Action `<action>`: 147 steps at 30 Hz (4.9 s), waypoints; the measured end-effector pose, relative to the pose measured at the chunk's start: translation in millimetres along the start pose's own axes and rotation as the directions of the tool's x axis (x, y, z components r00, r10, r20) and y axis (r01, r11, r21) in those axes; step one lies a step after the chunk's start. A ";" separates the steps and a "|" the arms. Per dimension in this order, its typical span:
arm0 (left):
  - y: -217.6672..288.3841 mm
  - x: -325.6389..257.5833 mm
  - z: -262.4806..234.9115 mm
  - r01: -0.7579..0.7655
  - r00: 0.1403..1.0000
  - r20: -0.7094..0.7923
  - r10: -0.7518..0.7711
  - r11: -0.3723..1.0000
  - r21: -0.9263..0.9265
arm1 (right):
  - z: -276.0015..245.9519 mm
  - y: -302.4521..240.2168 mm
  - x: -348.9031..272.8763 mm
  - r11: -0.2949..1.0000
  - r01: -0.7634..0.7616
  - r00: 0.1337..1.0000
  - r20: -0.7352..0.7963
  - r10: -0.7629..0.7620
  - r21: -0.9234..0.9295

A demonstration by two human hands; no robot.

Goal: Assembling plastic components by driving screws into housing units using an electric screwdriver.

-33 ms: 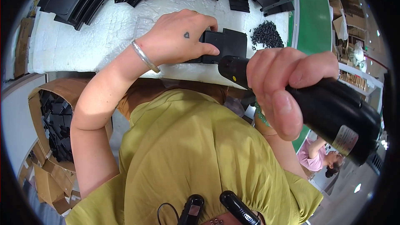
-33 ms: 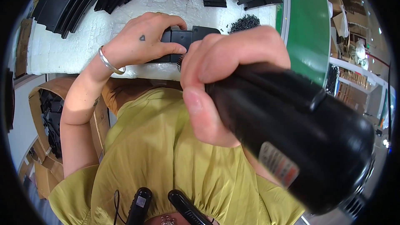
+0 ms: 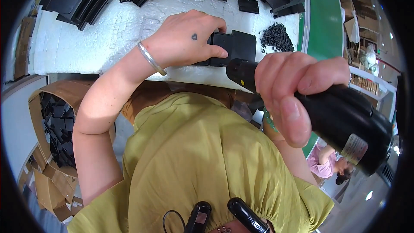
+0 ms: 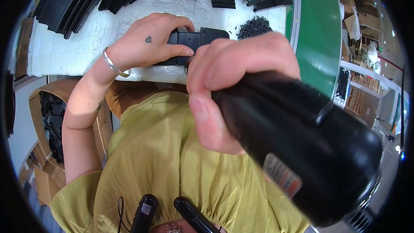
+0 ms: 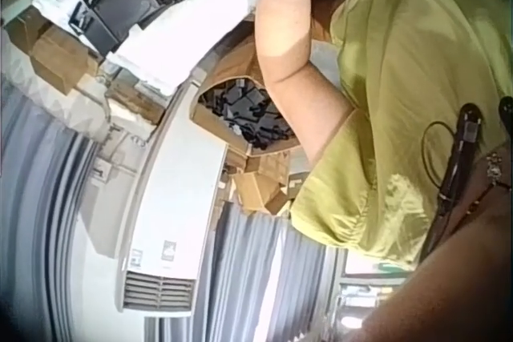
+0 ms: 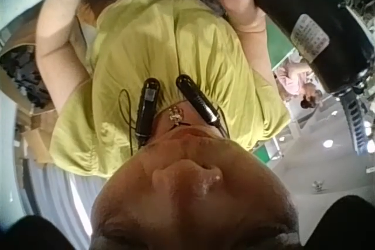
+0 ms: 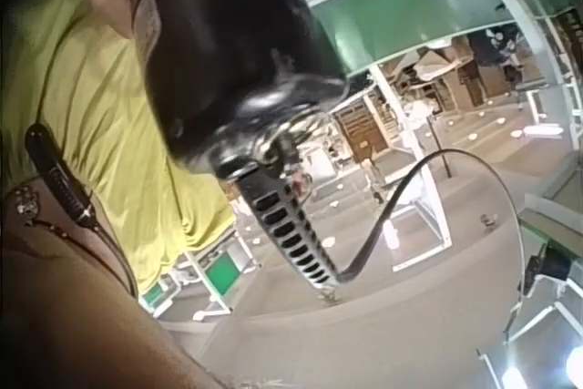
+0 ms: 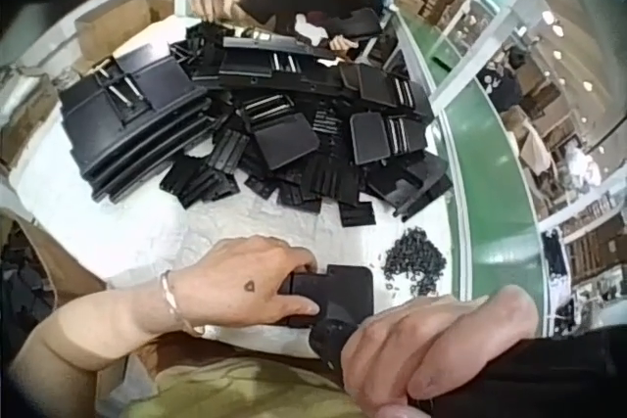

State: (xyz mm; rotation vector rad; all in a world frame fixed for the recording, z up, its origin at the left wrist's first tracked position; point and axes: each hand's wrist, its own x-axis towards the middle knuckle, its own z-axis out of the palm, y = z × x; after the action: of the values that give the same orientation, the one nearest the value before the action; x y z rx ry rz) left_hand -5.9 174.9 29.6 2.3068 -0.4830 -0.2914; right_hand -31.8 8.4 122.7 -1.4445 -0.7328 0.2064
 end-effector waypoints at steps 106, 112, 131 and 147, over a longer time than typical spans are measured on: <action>37.5 153.6 17.4 -0.159 0.605 -0.455 0.654 0.659 0.735 | -101.8 1.6 -102.7 0.988 -0.030 0.600 -0.788 0.142 0.154; 42.8 39.5 -16.6 -0.299 0.637 -0.427 0.642 0.716 0.631 | -122.6 4.4 -104.5 0.962 0.218 0.573 -0.819 0.011 0.166; 33.8 -52.6 10.8 -0.327 0.932 -0.042 0.359 0.887 0.326 | -114.7 37.3 -34.5 0.970 0.242 0.600 -0.785 -0.155 -0.007; 31.5 -4.0 -1.1 -0.321 0.927 -0.090 0.364 0.895 0.311 | -112.3 7.3 -42.7 0.872 0.460 0.662 -0.719 -0.211 0.167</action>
State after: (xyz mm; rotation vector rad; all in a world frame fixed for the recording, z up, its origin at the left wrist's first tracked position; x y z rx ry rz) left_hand -17.1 156.9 53.2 2.4439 -0.8950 0.1331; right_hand 1.2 -106.3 106.9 -0.9100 -0.3100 -0.4743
